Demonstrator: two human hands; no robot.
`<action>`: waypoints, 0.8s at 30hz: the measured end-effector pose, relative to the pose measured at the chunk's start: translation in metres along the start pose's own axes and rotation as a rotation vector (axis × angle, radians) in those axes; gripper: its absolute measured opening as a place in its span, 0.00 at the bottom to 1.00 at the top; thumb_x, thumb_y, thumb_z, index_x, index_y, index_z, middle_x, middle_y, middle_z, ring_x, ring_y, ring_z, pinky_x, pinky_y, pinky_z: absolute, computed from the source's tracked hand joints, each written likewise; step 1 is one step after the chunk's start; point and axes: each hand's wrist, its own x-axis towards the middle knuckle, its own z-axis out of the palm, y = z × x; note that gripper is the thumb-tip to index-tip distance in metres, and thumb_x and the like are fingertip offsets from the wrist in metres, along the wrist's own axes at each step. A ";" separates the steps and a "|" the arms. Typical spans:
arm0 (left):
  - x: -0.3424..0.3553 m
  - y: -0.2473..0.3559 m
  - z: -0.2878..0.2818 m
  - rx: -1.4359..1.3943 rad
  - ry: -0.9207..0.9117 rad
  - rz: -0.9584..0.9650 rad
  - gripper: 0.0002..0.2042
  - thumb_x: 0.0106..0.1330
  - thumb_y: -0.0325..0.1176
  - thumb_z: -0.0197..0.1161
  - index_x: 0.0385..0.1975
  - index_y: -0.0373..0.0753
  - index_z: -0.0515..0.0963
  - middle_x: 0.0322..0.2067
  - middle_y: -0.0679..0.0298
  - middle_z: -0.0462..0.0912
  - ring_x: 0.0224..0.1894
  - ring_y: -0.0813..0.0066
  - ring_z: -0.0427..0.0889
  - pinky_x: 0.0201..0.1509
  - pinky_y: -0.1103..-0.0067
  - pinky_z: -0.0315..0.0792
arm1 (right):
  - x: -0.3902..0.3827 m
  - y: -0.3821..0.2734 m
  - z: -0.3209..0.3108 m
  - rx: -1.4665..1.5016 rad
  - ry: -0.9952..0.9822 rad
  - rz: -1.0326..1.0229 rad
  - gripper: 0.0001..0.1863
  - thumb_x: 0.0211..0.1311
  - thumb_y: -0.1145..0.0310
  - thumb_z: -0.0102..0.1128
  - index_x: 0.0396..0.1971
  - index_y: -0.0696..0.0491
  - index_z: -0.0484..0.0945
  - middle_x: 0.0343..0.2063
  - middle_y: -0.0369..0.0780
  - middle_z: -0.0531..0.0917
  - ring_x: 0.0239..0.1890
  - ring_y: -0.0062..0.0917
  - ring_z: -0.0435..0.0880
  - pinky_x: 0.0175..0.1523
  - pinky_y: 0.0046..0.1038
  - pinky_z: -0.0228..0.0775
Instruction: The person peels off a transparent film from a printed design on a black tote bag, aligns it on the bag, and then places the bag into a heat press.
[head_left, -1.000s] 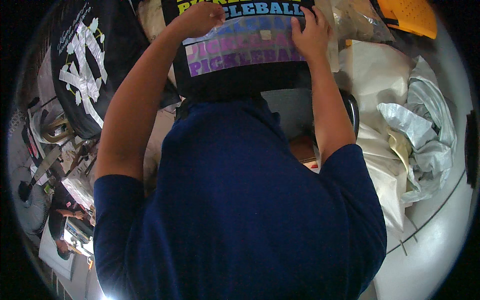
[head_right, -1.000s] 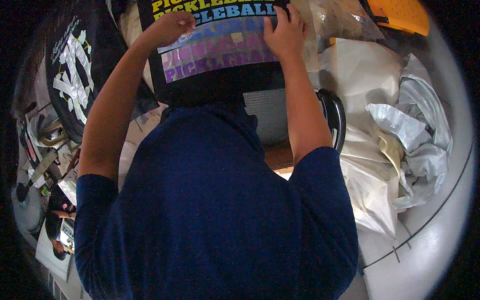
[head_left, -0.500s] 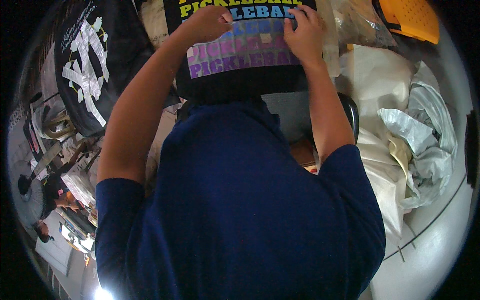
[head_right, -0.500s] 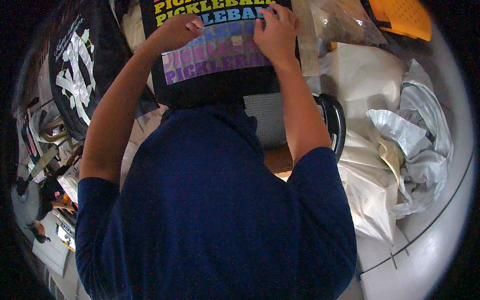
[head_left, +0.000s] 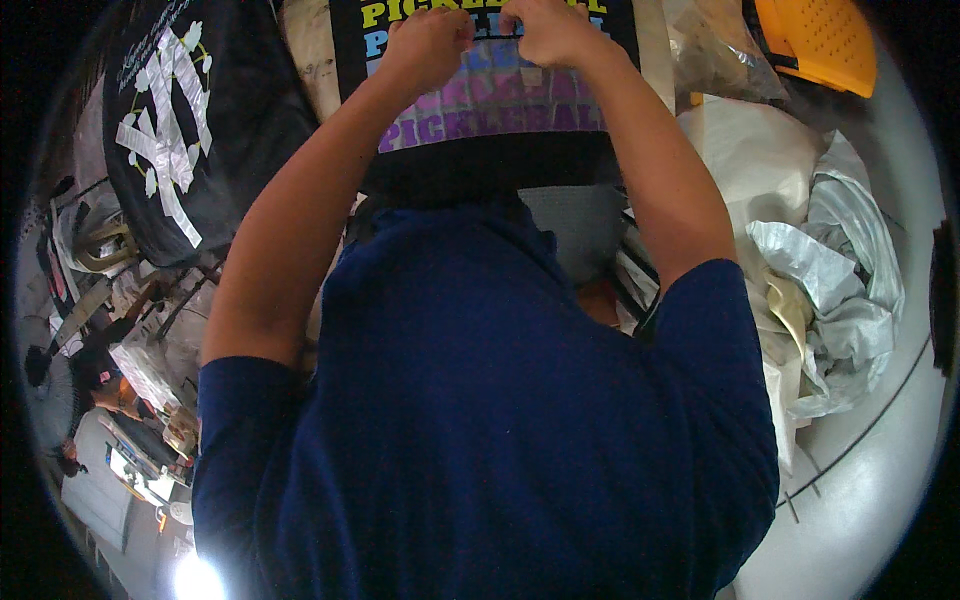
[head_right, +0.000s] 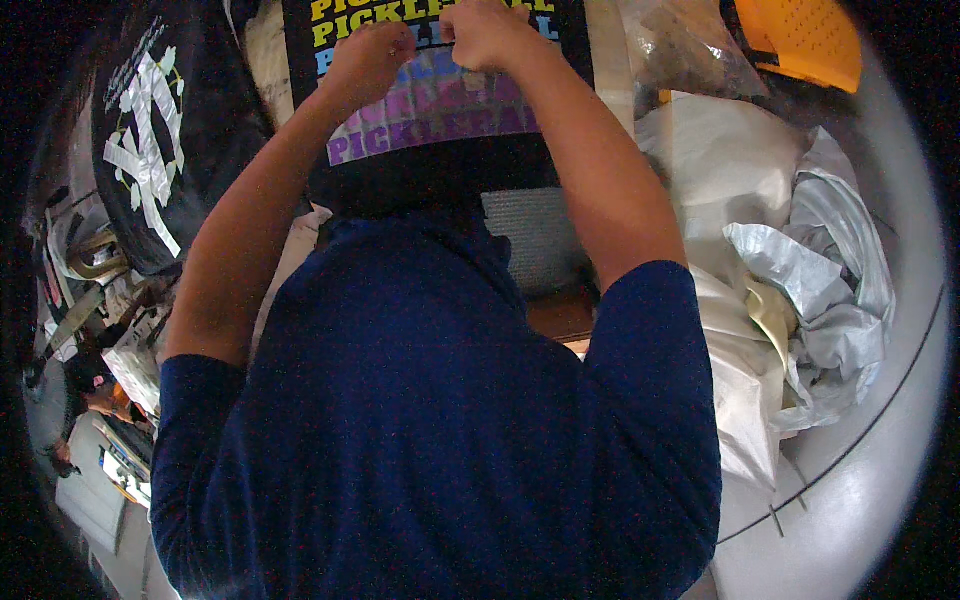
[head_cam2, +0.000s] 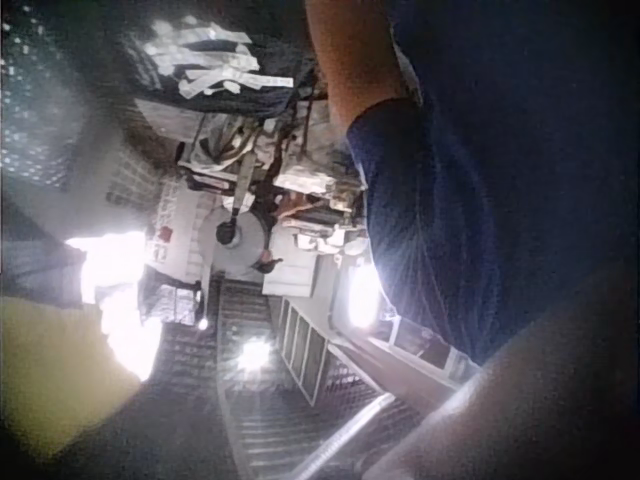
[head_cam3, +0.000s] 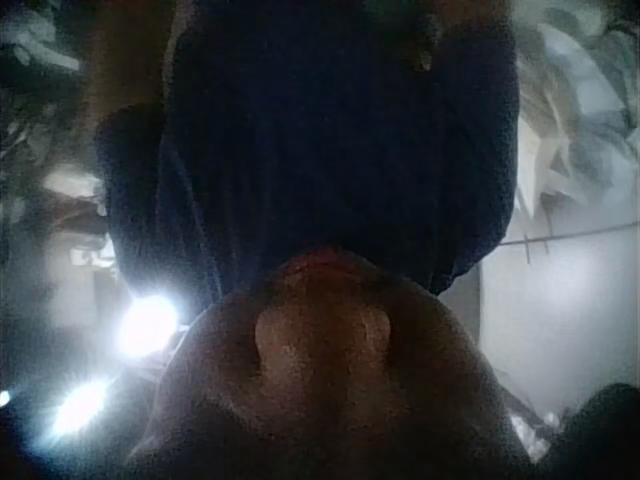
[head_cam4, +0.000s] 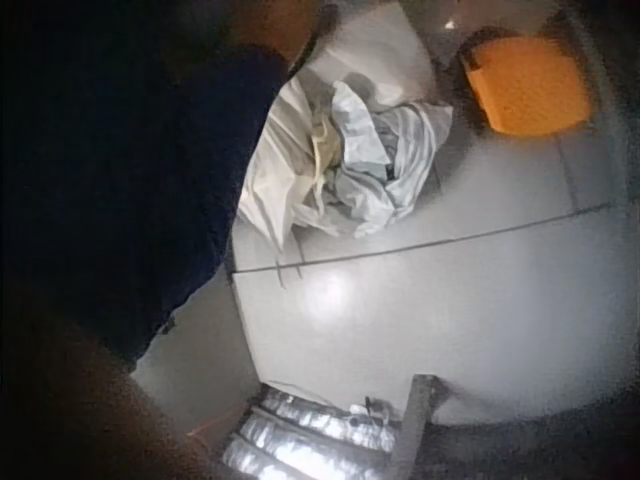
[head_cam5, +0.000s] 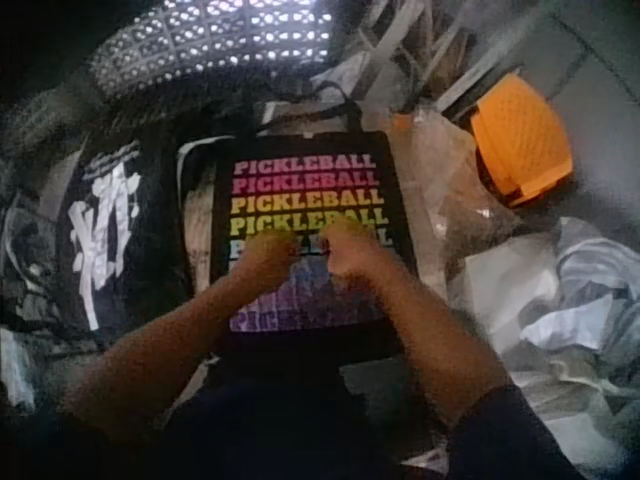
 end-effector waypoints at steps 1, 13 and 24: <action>-0.003 0.000 0.001 0.018 0.023 -0.004 0.05 0.64 0.34 0.61 0.37 0.45 0.79 0.38 0.62 0.83 0.48 0.57 0.80 0.50 0.61 0.71 | 0.000 -0.002 -0.005 0.039 -0.019 -0.006 0.18 0.48 0.82 0.59 0.43 0.58 0.84 0.42 0.50 0.84 0.47 0.40 0.83 0.51 0.36 0.75; -0.022 0.000 0.023 0.056 0.287 0.070 0.05 0.64 0.33 0.61 0.38 0.48 0.76 0.40 0.68 0.79 0.50 0.60 0.76 0.54 0.60 0.64 | 0.004 -0.024 -0.023 -0.013 -0.159 0.103 0.12 0.52 0.80 0.62 0.38 0.56 0.85 0.37 0.45 0.85 0.40 0.34 0.84 0.45 0.36 0.76; -0.023 0.006 0.019 0.088 0.277 0.066 0.08 0.61 0.31 0.63 0.39 0.48 0.75 0.41 0.66 0.78 0.51 0.60 0.75 0.54 0.60 0.64 | 0.017 -0.021 -0.021 -0.046 -0.194 0.101 0.10 0.53 0.78 0.62 0.36 0.57 0.84 0.32 0.44 0.84 0.34 0.31 0.82 0.42 0.34 0.74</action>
